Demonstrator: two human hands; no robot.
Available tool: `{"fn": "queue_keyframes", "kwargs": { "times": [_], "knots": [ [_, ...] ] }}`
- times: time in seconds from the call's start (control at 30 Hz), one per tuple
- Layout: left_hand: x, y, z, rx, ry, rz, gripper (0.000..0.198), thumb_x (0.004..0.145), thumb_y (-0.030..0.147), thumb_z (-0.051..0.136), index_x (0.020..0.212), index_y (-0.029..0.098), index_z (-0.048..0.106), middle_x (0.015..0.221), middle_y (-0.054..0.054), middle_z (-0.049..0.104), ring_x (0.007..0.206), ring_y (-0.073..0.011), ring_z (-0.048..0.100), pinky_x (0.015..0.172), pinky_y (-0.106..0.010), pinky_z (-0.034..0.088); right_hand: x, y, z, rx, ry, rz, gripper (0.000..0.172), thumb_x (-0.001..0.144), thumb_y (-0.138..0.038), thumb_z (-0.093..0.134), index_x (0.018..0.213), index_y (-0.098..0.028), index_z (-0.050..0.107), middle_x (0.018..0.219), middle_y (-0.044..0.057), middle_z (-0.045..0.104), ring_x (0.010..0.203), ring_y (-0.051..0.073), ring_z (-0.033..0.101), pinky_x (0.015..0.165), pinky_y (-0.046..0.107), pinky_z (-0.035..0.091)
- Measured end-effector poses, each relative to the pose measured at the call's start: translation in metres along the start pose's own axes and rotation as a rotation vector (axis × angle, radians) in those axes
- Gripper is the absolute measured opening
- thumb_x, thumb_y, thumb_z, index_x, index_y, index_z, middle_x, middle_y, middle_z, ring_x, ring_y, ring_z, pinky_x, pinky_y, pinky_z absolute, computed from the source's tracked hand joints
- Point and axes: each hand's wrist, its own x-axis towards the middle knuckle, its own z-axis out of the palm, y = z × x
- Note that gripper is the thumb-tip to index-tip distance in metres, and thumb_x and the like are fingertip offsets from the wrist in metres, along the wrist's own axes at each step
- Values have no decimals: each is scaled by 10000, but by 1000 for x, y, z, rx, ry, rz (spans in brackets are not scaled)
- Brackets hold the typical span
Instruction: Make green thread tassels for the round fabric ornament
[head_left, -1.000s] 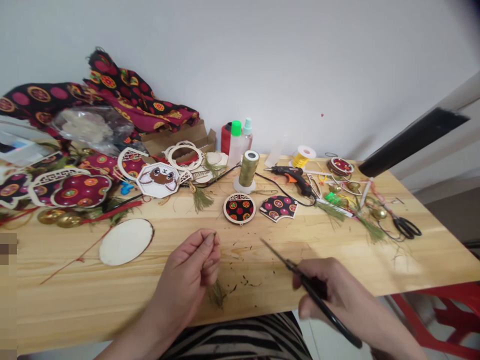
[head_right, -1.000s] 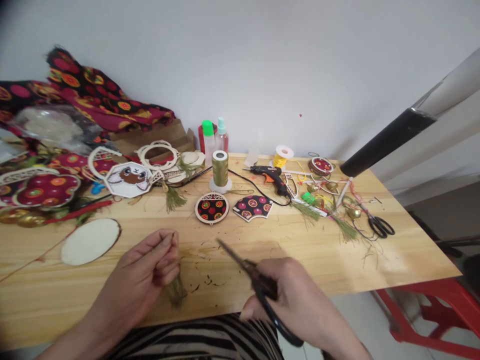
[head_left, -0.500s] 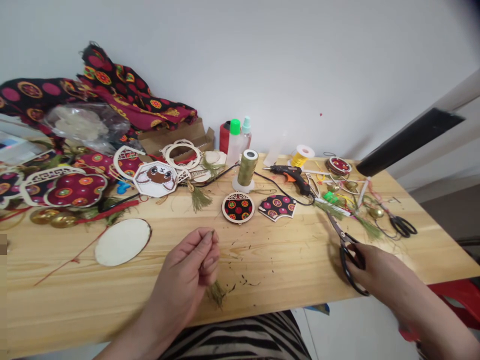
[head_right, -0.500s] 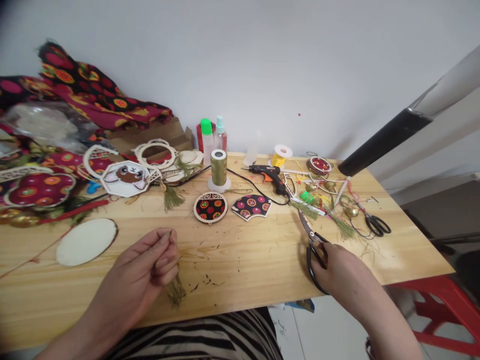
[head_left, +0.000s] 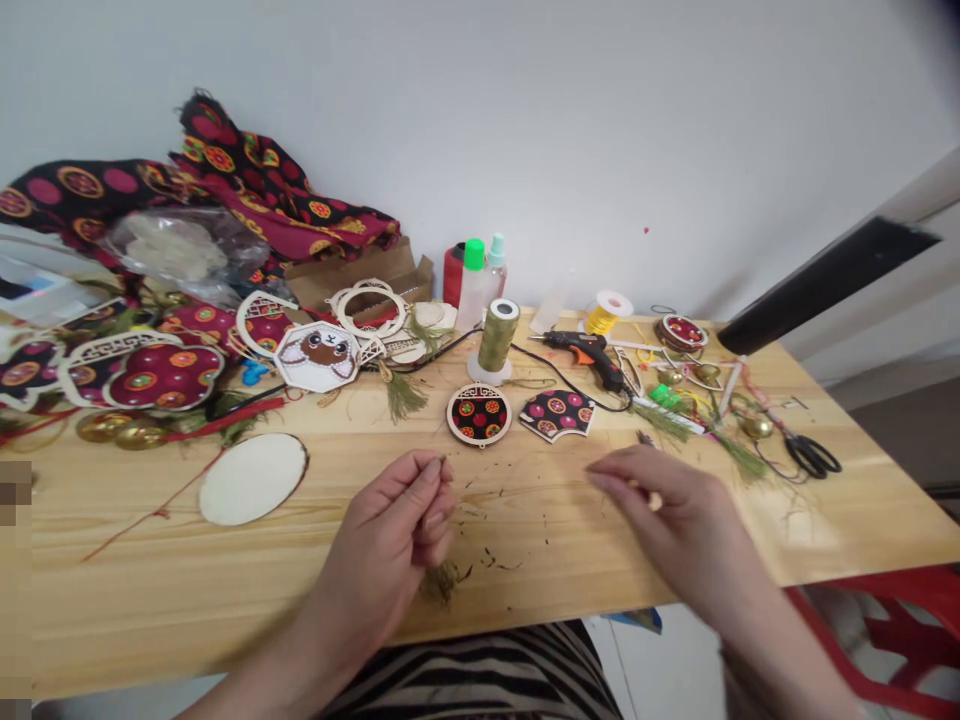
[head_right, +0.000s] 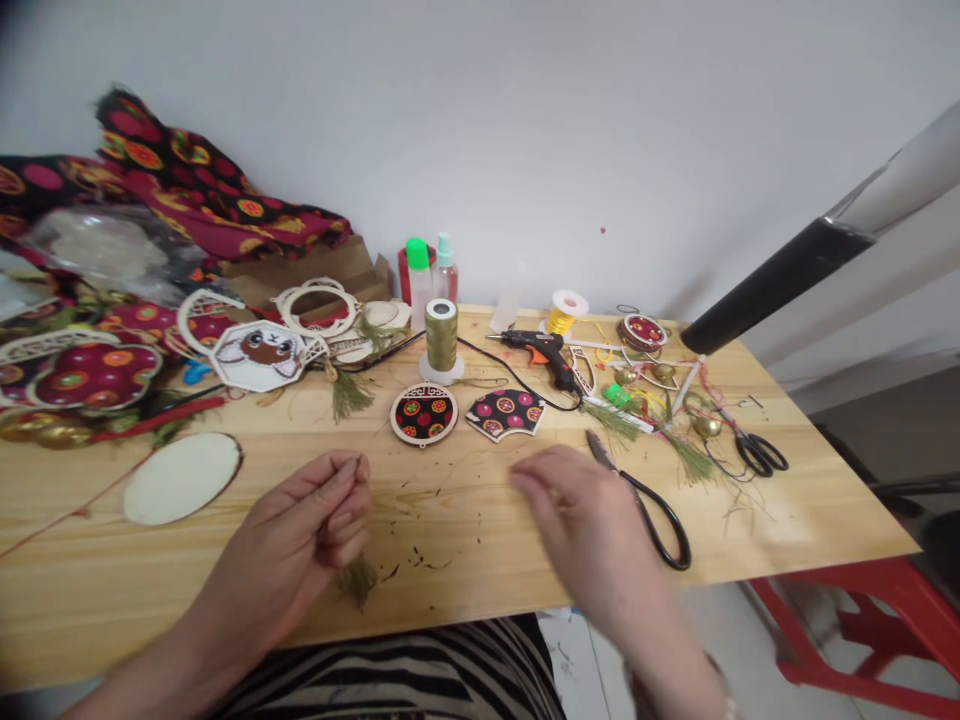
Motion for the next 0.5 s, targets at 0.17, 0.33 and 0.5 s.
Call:
{"fn": "queue_keyframes", "kwargs": {
  "times": [0.17, 0.33, 0.5],
  "knots": [
    [0, 4, 4, -9, -29, -23, 140, 836, 250, 571, 727, 163, 577, 500, 78, 374, 442, -45, 203, 397, -156, 172, 11, -41, 53, 463, -160, -136, 330, 827, -87, 502, 1124, -215, 567, 1045, 49, 626, 789, 127, 572, 722, 254, 476],
    [-1, 4, 1, 7, -13, -19, 154, 831, 264, 578, 718, 160, 573, 494, 76, 377, 441, -47, 196, 393, -155, 170, 13, -47, 72, 543, -347, -116, 297, 831, -77, 500, 1062, -223, 615, 903, 6, 670, 768, 114, 580, 711, 226, 445],
    [0, 4, -2, -14, 11, -9, 129, 822, 238, 589, 723, 156, 579, 493, 74, 382, 435, -42, 209, 392, -152, 172, 10, -43, 70, 584, -268, 22, 193, 826, -208, 558, 663, -159, 648, 535, -43, 541, 509, 71, 434, 495, 185, 336]
  ]
}}
